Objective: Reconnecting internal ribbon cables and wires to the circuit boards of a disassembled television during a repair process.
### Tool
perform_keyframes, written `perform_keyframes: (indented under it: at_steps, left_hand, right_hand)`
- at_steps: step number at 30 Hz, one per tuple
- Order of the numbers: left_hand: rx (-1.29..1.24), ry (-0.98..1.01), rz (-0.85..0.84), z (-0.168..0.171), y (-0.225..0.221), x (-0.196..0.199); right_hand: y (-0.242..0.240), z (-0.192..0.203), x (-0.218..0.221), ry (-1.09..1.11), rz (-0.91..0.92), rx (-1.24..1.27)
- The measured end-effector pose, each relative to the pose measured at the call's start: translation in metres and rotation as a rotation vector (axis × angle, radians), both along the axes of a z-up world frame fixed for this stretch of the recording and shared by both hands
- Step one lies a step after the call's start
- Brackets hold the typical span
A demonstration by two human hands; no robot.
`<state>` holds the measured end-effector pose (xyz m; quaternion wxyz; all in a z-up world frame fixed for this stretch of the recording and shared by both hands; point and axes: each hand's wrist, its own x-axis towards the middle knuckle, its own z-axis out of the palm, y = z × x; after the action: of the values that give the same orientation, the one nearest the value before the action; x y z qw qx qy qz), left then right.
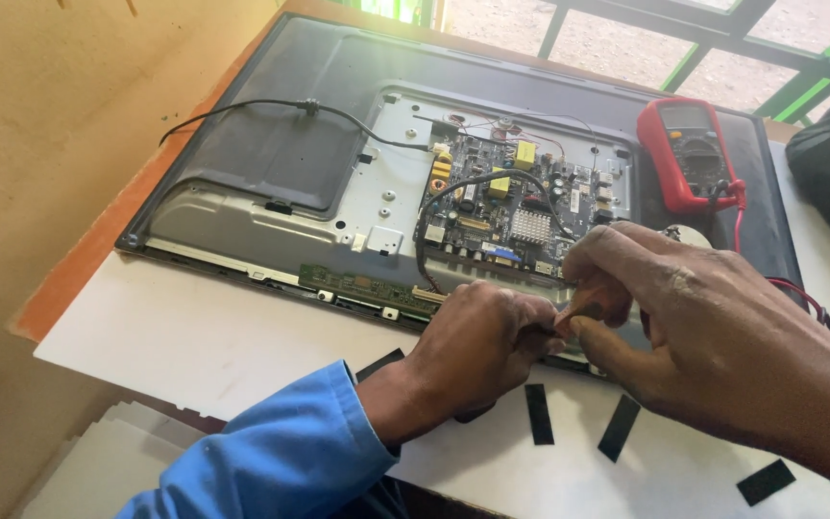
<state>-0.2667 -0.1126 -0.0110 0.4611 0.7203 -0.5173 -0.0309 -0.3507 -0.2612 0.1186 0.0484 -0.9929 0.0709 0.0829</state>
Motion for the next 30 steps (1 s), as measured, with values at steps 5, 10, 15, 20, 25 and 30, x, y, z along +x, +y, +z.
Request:
perform_keyframes:
  at_steps: [5, 10, 15, 20, 25, 30]
  left_hand:
    - [0.018, 0.039, -0.027, 0.001, 0.001, 0.001]
    - [0.100, 0.054, -0.046, 0.002, 0.000, 0.002]
    - [0.051, 0.080, -0.116, 0.005, 0.002, 0.008]
    - [0.049, -0.002, -0.114, 0.002, 0.002, 0.007]
    - [-0.059, 0.064, -0.241, 0.002, 0.004, 0.008]
    - [-0.063, 0.027, -0.219, 0.001, 0.008, 0.010]
  right_hand:
    - [0.002, -0.011, -0.009, -0.101, -0.060, -0.121]
    - [0.007, -0.013, -0.014, -0.070, -0.195, -0.444]
    - [-0.011, -0.009, -0.010, -0.067, 0.133, -0.042]
    - [0.000, -0.018, -0.014, -0.158, 0.102, -0.303]
    - [0.009, -0.007, -0.008, 0.106, -0.076, -0.519]
    - [-0.003, -0.015, -0.007, -0.066, 0.157, -0.250]
